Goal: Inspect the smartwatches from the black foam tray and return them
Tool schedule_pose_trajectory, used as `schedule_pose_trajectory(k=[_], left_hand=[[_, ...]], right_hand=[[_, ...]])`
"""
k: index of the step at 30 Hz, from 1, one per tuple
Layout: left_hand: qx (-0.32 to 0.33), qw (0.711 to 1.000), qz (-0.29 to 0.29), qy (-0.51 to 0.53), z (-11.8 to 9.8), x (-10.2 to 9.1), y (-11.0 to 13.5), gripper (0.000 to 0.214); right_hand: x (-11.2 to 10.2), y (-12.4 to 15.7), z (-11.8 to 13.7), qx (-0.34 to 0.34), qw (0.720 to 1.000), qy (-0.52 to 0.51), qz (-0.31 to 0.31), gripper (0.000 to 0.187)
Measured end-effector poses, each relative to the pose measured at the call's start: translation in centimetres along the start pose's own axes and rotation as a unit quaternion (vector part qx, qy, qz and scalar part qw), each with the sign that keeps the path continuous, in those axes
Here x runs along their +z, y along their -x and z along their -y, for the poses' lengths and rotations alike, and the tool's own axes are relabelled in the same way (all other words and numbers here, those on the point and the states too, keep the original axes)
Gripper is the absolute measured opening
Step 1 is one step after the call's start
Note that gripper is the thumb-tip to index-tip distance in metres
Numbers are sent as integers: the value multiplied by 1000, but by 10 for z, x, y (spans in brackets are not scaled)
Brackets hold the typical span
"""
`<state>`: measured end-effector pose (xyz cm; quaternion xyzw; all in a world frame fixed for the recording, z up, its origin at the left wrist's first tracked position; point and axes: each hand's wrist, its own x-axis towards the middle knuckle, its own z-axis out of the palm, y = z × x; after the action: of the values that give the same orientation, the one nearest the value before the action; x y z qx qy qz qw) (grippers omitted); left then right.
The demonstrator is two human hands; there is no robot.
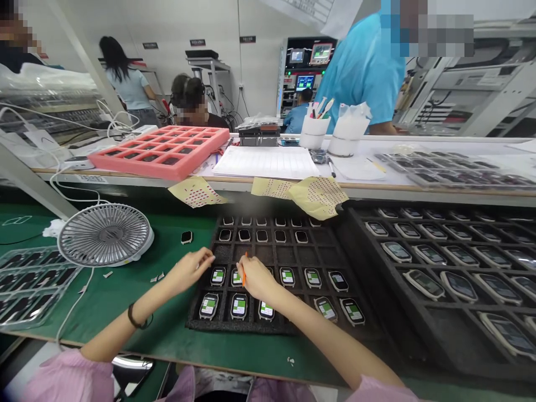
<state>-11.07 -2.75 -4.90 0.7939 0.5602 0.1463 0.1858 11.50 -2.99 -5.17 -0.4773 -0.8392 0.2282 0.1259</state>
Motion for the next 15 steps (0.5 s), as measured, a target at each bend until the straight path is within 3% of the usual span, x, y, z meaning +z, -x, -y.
schedule_pose_trajectory(k=[3, 5, 7, 11, 15], left_hand=[[-5, 999, 6, -53, -24, 18, 16, 27], [-20, 997, 8, -70, -30, 23, 18, 28], [-42, 997, 45, -35, -29, 19, 14, 34], [-45, 984, 166, 46, -22, 5, 1, 49], [-26, 977, 196, 81, -17, 2, -5, 54]], right_hand=[[4, -1, -3, -18, 998, -65, -10, 22], [8, -2, -5, -25, 989, -147, -5, 27], [14, -4, -4, -26, 979, -201, 2, 32], [21, -10, 3, 19, 985, -170, 7, 28], [24, -17, 8, 65, 986, -149, 22, 23]])
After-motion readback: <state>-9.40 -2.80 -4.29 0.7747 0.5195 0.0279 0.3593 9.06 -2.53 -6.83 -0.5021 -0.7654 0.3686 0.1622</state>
